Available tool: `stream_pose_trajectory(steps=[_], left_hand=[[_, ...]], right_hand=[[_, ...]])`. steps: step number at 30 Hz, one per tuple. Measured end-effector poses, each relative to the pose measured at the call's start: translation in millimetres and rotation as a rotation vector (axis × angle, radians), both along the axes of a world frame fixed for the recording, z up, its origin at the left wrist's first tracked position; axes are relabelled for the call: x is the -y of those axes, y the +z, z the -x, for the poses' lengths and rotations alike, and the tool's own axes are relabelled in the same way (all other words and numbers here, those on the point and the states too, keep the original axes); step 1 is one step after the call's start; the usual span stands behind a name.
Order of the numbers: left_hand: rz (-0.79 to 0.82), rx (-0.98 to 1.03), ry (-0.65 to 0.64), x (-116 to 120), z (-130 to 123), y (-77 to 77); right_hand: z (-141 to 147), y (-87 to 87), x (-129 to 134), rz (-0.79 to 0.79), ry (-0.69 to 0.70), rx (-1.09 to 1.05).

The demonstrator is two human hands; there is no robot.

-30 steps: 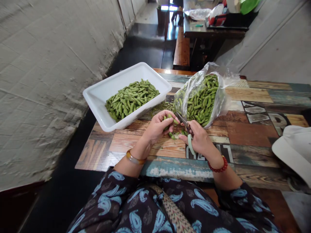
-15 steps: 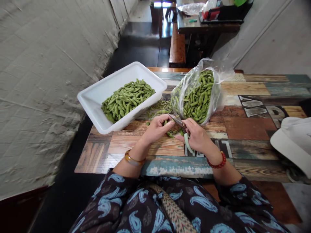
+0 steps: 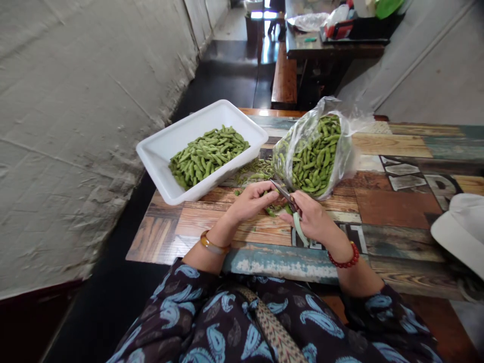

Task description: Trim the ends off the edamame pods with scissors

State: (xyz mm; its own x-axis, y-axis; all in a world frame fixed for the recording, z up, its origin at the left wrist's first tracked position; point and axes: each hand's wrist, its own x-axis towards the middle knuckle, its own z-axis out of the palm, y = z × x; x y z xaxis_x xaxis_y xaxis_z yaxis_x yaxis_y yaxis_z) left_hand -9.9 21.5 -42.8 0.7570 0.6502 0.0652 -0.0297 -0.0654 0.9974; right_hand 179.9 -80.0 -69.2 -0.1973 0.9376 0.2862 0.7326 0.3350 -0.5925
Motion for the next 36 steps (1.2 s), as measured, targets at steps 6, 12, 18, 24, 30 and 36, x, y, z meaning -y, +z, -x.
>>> stream_pose_trajectory(steps=[6, 12, 18, 24, 30, 36], left_hand=[[0.197, 0.064, -0.084, 10, -2, -5.5], [0.132, 0.036, 0.161, 6, 43, 39.6], [-0.407, -0.238, 0.718, -90, 84, 69.3], [-0.759, -0.938, 0.217, -133, 114, 69.8], [-0.724, -1.447, -0.054, -136, 151, 59.4], [-0.725, -1.312, -0.118, -144, 99, 40.6]], right_hand=[[3, -6.2, 1, 0.003, 0.03, -0.048], [2, -9.0, 1, -0.094, -0.094, -0.062], [7, -8.5, 3, -0.103, -0.078, -0.038], [1, -9.2, 2, -0.1, -0.101, -0.036], [3, -12.5, 2, -0.092, -0.099, -0.007], [5, -14.2, 0, -0.081, -0.097, -0.018]])
